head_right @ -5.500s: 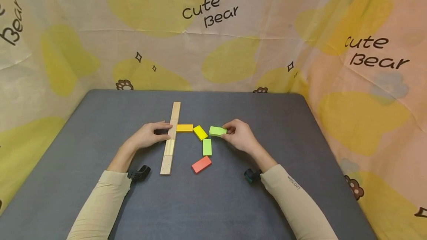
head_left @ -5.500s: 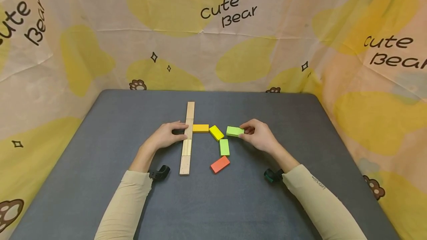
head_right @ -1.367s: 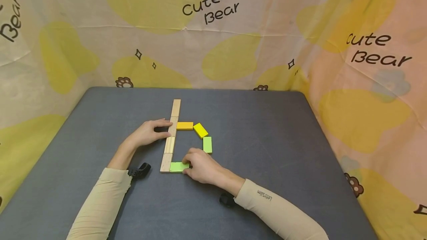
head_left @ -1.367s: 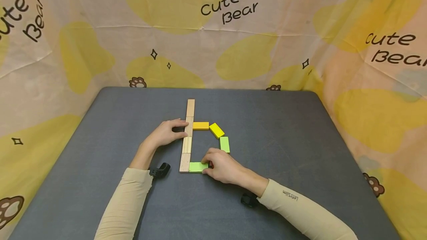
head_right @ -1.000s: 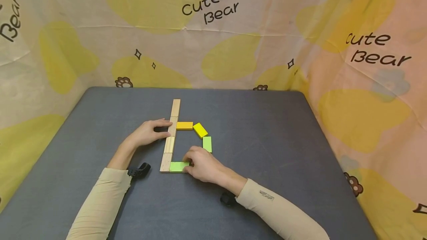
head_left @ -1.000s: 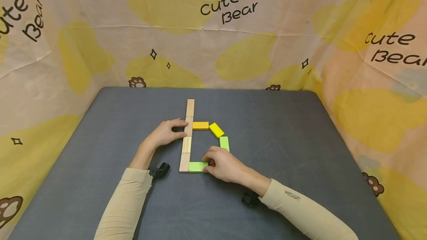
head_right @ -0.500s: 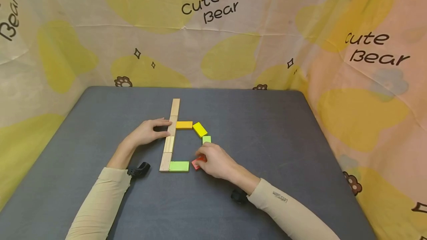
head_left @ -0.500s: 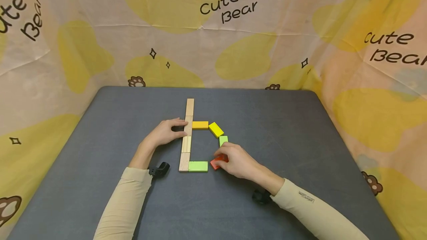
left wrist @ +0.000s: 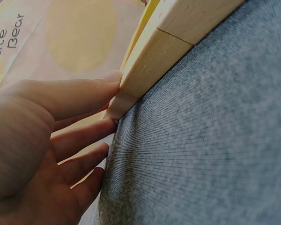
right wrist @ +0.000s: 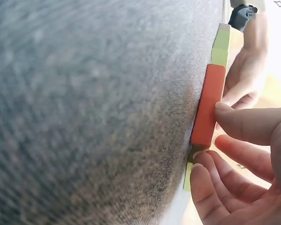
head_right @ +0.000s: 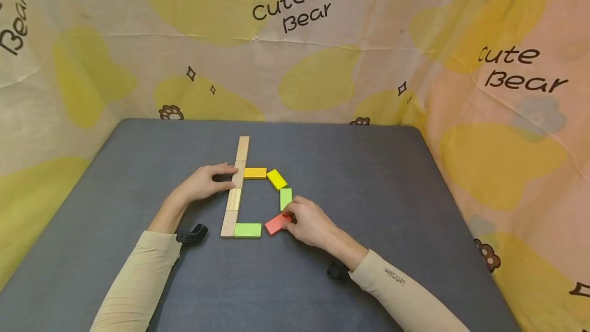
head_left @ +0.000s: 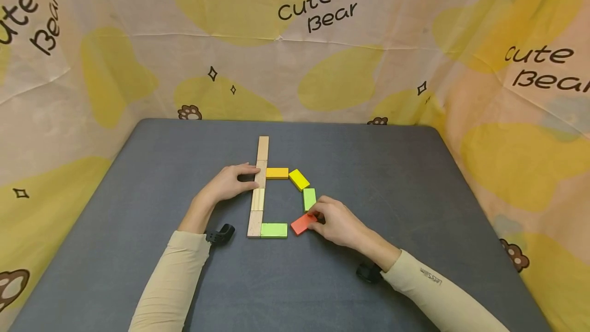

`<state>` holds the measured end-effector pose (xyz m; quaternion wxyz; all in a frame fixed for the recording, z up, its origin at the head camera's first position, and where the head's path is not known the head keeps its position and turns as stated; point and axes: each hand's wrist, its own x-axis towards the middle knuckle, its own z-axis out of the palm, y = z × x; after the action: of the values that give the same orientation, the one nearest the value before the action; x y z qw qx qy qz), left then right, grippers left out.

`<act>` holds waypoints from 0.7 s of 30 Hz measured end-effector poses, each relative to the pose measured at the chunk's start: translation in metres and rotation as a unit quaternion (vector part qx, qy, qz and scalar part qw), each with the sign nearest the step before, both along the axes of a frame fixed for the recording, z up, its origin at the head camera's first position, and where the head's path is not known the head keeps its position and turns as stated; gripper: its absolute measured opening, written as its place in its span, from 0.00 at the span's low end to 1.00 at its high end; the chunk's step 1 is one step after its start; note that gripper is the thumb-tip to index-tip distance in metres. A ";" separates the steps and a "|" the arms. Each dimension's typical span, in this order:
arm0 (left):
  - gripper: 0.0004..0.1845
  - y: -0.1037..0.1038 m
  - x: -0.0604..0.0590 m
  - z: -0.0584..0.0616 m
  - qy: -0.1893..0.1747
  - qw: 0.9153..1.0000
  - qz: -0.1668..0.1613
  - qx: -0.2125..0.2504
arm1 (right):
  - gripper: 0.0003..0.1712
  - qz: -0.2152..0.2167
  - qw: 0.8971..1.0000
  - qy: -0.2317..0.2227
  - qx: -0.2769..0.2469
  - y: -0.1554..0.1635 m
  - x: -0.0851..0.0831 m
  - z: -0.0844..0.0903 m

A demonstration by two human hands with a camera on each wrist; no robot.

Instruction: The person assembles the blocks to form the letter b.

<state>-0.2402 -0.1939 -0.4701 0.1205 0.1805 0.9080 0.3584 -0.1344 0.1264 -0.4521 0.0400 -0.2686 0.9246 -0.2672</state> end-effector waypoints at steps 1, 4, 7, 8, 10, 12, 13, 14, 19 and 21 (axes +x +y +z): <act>0.29 0.000 0.000 0.000 0.000 1.000 0.000 -0.001 | 0.14 0.000 1.000 0.000 0.000 0.000 0.000 -0.001; 0.29 0.001 0.000 0.000 -0.001 1.000 0.002 -0.003 | 0.14 0.003 1.000 0.001 -0.002 0.000 -0.001 -0.002; 0.30 0.001 0.001 0.001 -0.002 1.000 0.003 -0.005 | 0.13 0.010 1.000 0.005 -0.004 -0.001 -0.001 -0.003; 0.30 0.001 0.001 0.001 -0.002 1.000 0.003 -0.006 | 0.13 0.012 1.000 0.006 -0.004 -0.002 -0.001 -0.003; 0.30 0.001 0.002 0.001 -0.002 1.000 0.003 -0.005 | 0.13 0.013 1.000 0.007 -0.006 -0.002 -0.002 -0.004; 0.30 0.001 0.002 0.001 -0.002 1.000 0.003 -0.005 | 0.13 0.012 1.000 0.008 -0.005 -0.003 -0.002 -0.004; 0.30 0.001 0.002 0.001 -0.002 1.000 0.003 -0.005 | 0.13 0.012 1.000 0.008 -0.005 -0.003 -0.002 -0.004; 0.30 0.001 0.001 0.001 -0.002 1.000 0.004 -0.004 | 0.13 0.012 1.000 0.008 -0.005 -0.004 -0.002 -0.005; 0.30 0.001 0.002 0.002 -0.003 1.000 0.005 -0.003 | 0.13 0.016 1.000 0.012 -0.007 -0.003 -0.003 -0.005; 0.29 0.001 0.002 0.002 -0.002 1.000 0.004 -0.003 | 0.12 0.014 1.000 0.014 -0.011 -0.003 -0.003 -0.003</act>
<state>-0.2384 -0.1925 -0.4680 0.1216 0.1753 0.9094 0.3570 -0.1378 0.1237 -0.4556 0.0284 -0.2860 0.9181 -0.2728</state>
